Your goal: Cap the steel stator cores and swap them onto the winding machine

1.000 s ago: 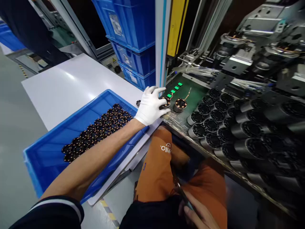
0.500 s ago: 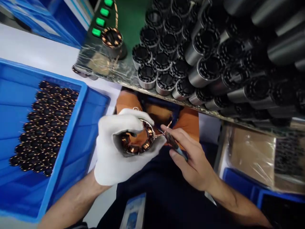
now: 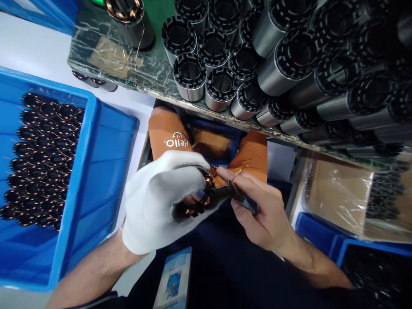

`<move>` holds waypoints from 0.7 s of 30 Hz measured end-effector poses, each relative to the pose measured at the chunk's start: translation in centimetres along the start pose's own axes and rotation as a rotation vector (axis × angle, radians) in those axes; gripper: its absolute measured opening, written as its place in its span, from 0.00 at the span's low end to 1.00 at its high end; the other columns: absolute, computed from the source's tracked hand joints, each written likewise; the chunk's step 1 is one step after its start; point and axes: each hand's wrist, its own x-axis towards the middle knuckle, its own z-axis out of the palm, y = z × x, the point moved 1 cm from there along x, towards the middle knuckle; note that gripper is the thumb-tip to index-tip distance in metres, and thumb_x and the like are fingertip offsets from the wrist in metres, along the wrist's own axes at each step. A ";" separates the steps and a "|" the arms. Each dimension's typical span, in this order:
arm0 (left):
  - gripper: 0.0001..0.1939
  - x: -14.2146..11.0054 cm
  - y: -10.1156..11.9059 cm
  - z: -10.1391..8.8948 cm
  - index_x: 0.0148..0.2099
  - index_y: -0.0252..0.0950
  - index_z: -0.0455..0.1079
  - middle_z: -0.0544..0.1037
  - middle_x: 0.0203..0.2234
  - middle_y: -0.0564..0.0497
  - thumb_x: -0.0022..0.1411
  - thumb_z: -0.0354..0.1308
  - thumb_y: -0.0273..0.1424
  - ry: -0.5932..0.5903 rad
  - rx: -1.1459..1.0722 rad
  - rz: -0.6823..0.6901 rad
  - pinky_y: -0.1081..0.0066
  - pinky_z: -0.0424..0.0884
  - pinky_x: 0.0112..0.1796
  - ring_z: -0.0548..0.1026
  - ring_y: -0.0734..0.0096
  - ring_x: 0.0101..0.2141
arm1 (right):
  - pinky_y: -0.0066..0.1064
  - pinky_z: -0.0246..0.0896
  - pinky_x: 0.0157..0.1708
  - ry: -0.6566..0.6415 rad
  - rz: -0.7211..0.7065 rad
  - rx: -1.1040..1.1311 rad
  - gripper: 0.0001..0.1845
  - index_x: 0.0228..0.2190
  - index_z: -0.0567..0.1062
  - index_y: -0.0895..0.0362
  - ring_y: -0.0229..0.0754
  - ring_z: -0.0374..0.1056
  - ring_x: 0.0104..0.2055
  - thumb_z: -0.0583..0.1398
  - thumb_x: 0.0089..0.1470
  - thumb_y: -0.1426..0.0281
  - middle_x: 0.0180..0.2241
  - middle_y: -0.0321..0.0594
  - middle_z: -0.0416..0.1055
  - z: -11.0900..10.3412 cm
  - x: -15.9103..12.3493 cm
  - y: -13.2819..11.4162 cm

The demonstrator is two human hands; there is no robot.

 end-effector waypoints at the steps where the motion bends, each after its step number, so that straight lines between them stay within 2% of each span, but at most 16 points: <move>1: 0.13 -0.1 -0.1 0.1 0.51 0.48 0.73 0.85 0.53 0.50 0.71 0.72 0.30 -0.003 0.019 0.006 0.57 0.84 0.42 0.87 0.58 0.45 | 0.35 0.75 0.40 0.001 0.005 -0.002 0.37 0.75 0.75 0.47 0.42 0.74 0.38 0.61 0.69 0.77 0.40 0.36 0.79 0.1 0.0 0.3; 3: 0.11 -0.2 -0.5 0.7 0.49 0.47 0.73 0.86 0.53 0.48 0.71 0.72 0.31 0.010 0.110 -0.008 0.57 0.84 0.43 0.88 0.57 0.46 | 0.35 0.79 0.49 0.004 0.025 0.008 0.32 0.72 0.79 0.47 0.44 0.82 0.47 0.64 0.71 0.76 0.49 0.39 0.86 0.5 0.3 1.3; 5: 0.09 -0.2 -1.4 1.9 0.48 0.44 0.73 0.87 0.48 0.47 0.73 0.72 0.33 0.022 0.282 -0.054 0.57 0.82 0.43 0.88 0.55 0.46 | 0.38 0.78 0.62 0.008 0.124 0.067 0.26 0.68 0.83 0.47 0.48 0.84 0.59 0.67 0.73 0.72 0.60 0.40 0.86 1.1 0.9 3.1; 7: 0.08 -0.3 -2.8 3.2 0.50 0.42 0.74 0.87 0.43 0.47 0.75 0.69 0.35 0.030 0.456 -0.129 0.58 0.80 0.42 0.88 0.53 0.45 | 0.42 0.73 0.71 0.009 0.269 0.148 0.21 0.63 0.87 0.48 0.51 0.82 0.64 0.69 0.72 0.68 0.64 0.40 0.85 1.8 1.6 5.5; 8: 0.09 -0.4 -3.6 3.9 0.53 0.41 0.74 0.87 0.42 0.47 0.75 0.69 0.35 0.023 0.504 -0.173 0.59 0.79 0.42 0.89 0.52 0.44 | 0.44 0.73 0.71 0.005 0.336 0.183 0.19 0.61 0.88 0.49 0.52 0.82 0.64 0.69 0.72 0.66 0.62 0.40 0.85 2.2 1.9 6.7; 9: 0.12 -0.5 -4.3 4.4 0.55 0.41 0.74 0.88 0.42 0.47 0.75 0.69 0.35 0.004 0.514 -0.210 0.60 0.79 0.42 0.89 0.52 0.44 | 0.44 0.75 0.68 -0.005 0.387 0.216 0.18 0.59 0.88 0.50 0.52 0.83 0.61 0.69 0.72 0.63 0.59 0.41 0.87 2.5 2.2 7.9; 11: 0.16 -0.7 -5.6 5.2 0.58 0.40 0.73 0.88 0.43 0.48 0.73 0.71 0.35 -0.035 0.439 -0.228 0.61 0.79 0.43 0.89 0.53 0.44 | 0.40 0.82 0.51 -0.059 0.454 0.295 0.20 0.57 0.88 0.53 0.48 0.84 0.45 0.67 0.74 0.54 0.46 0.42 0.88 3.1 2.5 9.5; 13: 0.19 -0.8 -6.1 5.7 0.58 0.40 0.72 0.88 0.44 0.48 0.71 0.73 0.36 -0.081 0.283 -0.156 0.60 0.80 0.47 0.89 0.53 0.46 | 0.33 0.75 0.30 -0.154 0.513 0.421 0.30 0.52 0.86 0.56 0.42 0.74 0.28 0.63 0.74 0.42 0.32 0.38 0.82 3.5 2.4 10.1; 14: 0.19 -0.8 -6.0 5.9 0.57 0.40 0.72 0.88 0.46 0.47 0.70 0.74 0.36 -0.109 0.189 -0.089 0.59 0.80 0.49 0.89 0.52 0.47 | 0.31 0.70 0.24 -0.208 0.534 0.487 0.35 0.49 0.86 0.57 0.40 0.69 0.23 0.61 0.73 0.37 0.28 0.36 0.78 3.6 2.3 10.0; 16: 0.17 -0.8 -5.2 5.9 0.56 0.41 0.73 0.87 0.47 0.46 0.70 0.73 0.34 -0.178 0.024 0.054 0.55 0.80 0.55 0.87 0.51 0.49 | 0.30 0.68 0.20 -0.288 0.553 0.591 0.38 0.43 0.83 0.57 0.39 0.68 0.22 0.63 0.67 0.32 0.27 0.35 0.75 3.7 2.1 9.5; 18: 0.19 -1.0 -3.8 5.4 0.58 0.42 0.72 0.87 0.50 0.44 0.69 0.71 0.28 -0.235 -0.019 0.114 0.50 0.79 0.58 0.85 0.50 0.51 | 0.30 0.70 0.22 -0.299 0.547 0.640 0.36 0.40 0.81 0.56 0.39 0.69 0.25 0.72 0.60 0.35 0.29 0.34 0.75 3.3 2.0 8.8; 20: 0.27 -1.6 -2.3 4.3 0.63 0.44 0.73 0.85 0.56 0.41 0.65 0.74 0.25 -0.197 0.045 0.065 0.44 0.78 0.60 0.83 0.44 0.55 | 0.27 0.68 0.24 -0.226 0.523 0.636 0.33 0.44 0.80 0.55 0.37 0.68 0.26 0.80 0.53 0.43 0.31 0.31 0.75 2.4 1.8 8.5; 21: 0.33 -2.0 -1.7 3.5 0.65 0.45 0.73 0.83 0.59 0.39 0.61 0.77 0.27 -0.136 0.082 0.000 0.42 0.77 0.62 0.81 0.40 0.58 | 0.26 0.67 0.25 -0.173 0.504 0.620 0.34 0.47 0.80 0.54 0.36 0.67 0.26 0.83 0.50 0.49 0.31 0.29 0.75 1.9 1.6 8.5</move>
